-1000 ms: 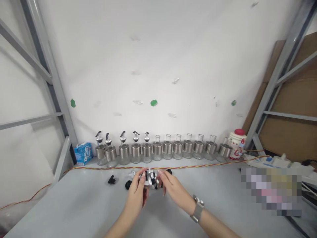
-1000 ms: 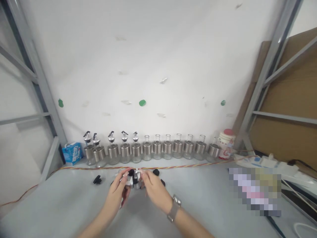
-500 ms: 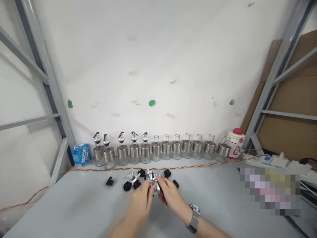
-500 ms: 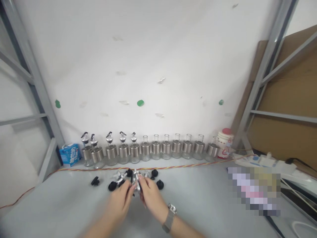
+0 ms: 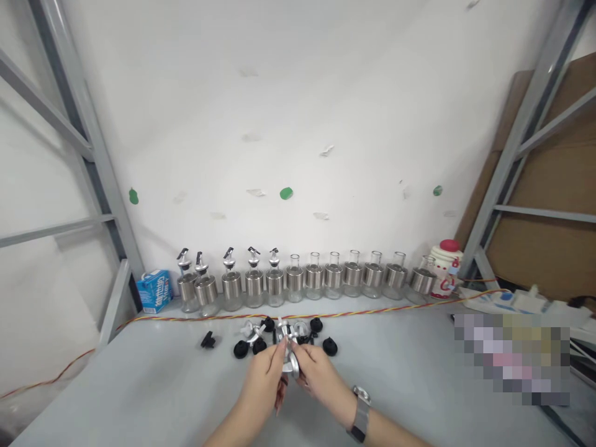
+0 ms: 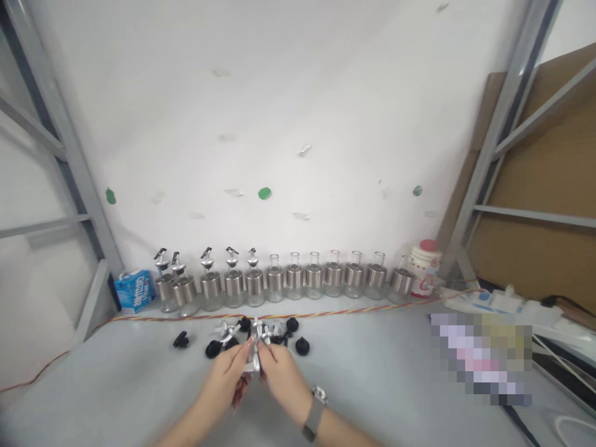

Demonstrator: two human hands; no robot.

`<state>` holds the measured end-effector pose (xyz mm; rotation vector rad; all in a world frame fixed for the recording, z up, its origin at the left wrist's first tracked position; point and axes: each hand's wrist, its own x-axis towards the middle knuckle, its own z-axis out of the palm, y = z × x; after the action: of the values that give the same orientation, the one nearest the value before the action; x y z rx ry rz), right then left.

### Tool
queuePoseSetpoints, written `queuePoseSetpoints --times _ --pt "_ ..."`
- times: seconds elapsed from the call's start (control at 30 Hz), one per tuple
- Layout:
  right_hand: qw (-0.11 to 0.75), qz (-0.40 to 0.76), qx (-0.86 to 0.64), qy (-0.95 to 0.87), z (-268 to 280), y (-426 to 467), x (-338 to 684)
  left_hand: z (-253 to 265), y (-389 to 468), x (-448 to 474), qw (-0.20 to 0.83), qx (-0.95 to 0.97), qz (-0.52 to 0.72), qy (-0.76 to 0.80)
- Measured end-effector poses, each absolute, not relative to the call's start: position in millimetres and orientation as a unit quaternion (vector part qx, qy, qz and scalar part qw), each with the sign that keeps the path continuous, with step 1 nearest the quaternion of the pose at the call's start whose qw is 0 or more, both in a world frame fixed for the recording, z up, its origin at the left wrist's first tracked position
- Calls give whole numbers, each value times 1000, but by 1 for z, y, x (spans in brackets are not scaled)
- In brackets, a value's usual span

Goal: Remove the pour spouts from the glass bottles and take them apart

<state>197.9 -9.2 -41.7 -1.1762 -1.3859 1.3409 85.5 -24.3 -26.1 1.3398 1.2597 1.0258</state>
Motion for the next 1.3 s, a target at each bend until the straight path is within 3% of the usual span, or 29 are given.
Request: queuePoseSetpoints --times 0.2,0.27,0.33,0.4,0.5,0.6,0.7,0.83,1.1,1.17,1.3 --pt "454 371 -484 -650 -39 -17 200 -29 -17 89 582 505 369 520" --pt "464 386 -482 -635 -37 -14 200 -26 -20 88 561 524 355 534" --pt "454 478 -492 -569 -35 -10 200 -22 -25 85 462 599 362 545" --pt "427 567 -495 -501 -34 -6 203 -18 -28 79 271 733 363 507" --pt "395 637 -489 -446 -30 -5 207 -17 -29 72 17 859 269 436" --pt "387 669 -475 -422 -26 -8 209 -21 -27 68 -86 876 212 425" --pt "405 665 -465 -421 -25 -10 206 -25 -25 69 -120 873 224 415" --pt "442 659 -460 -399 -32 -11 200 -29 -28 74 -29 845 294 446" --pt "490 521 -508 -481 -39 -12 198 -29 -30 96 476 579 412 518" --pt "499 444 -516 -536 -38 -13 203 -26 -28 96 565 519 396 504" --pt "493 168 -439 -733 -34 -18 215 -19 -25 92 694 468 311 450"
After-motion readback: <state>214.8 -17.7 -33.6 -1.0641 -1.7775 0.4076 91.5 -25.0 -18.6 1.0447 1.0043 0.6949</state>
